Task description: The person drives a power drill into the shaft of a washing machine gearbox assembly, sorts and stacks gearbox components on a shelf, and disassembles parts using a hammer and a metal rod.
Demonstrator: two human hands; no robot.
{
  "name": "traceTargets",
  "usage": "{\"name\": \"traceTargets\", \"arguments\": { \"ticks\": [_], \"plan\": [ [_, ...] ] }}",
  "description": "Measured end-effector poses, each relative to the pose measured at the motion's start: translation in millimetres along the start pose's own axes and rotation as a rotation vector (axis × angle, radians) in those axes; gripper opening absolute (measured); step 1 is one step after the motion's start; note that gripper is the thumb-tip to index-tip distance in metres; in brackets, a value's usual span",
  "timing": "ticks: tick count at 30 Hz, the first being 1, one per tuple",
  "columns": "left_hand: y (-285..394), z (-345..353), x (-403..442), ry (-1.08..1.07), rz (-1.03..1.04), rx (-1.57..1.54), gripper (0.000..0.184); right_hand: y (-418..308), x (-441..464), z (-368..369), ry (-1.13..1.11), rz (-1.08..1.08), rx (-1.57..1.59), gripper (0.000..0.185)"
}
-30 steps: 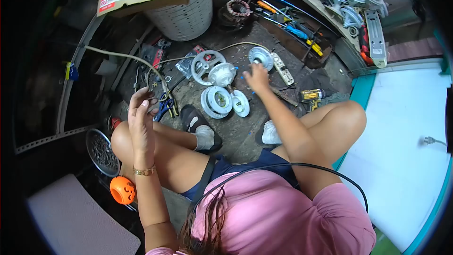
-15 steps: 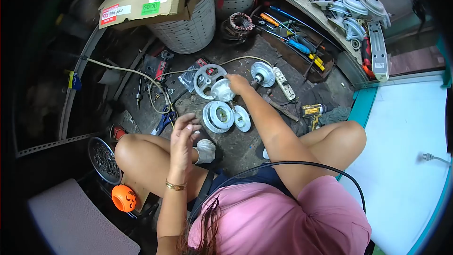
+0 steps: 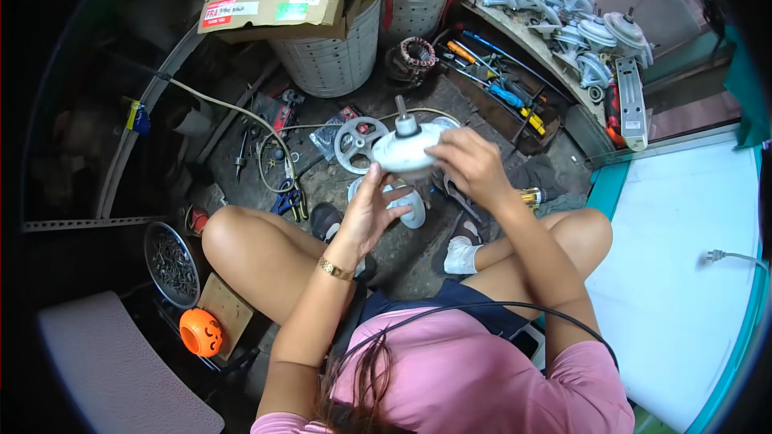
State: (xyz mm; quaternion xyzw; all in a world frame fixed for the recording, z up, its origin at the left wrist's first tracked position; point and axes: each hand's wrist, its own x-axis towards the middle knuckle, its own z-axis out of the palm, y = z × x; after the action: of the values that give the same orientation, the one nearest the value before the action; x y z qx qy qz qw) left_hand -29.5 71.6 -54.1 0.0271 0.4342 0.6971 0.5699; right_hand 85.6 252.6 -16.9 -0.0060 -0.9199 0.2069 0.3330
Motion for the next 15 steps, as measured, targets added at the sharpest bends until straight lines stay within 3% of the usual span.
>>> {"name": "traceTargets", "arguments": {
  "ticks": [2, 5, 9, 13, 15],
  "plan": [
    [1, 7, -4, -0.108, -0.058, -0.117, 0.051, -25, -9, -8, 0.07, -0.059, -0.06, 0.029],
    [-3, 18, -21, -0.063, 0.058, -0.144, 0.044, -46, -18, -20, 0.098, -0.067, -0.057, 0.026],
    [1, 24, -37, -0.049, 0.218, -0.058, 0.041, -63, -35, -26, -0.006, 0.086, 0.102, 0.03],
    [-9, 26, -50, 0.007, 0.266, -0.012, 0.05, -72, -49, -11, 0.208, 0.412, 0.313, 0.043],
    [-15, 18, -51, 0.002, 0.235, -0.073, 0.053, -75, -54, -7, 0.211, 0.436, 0.326, 0.042]
  ]
}}
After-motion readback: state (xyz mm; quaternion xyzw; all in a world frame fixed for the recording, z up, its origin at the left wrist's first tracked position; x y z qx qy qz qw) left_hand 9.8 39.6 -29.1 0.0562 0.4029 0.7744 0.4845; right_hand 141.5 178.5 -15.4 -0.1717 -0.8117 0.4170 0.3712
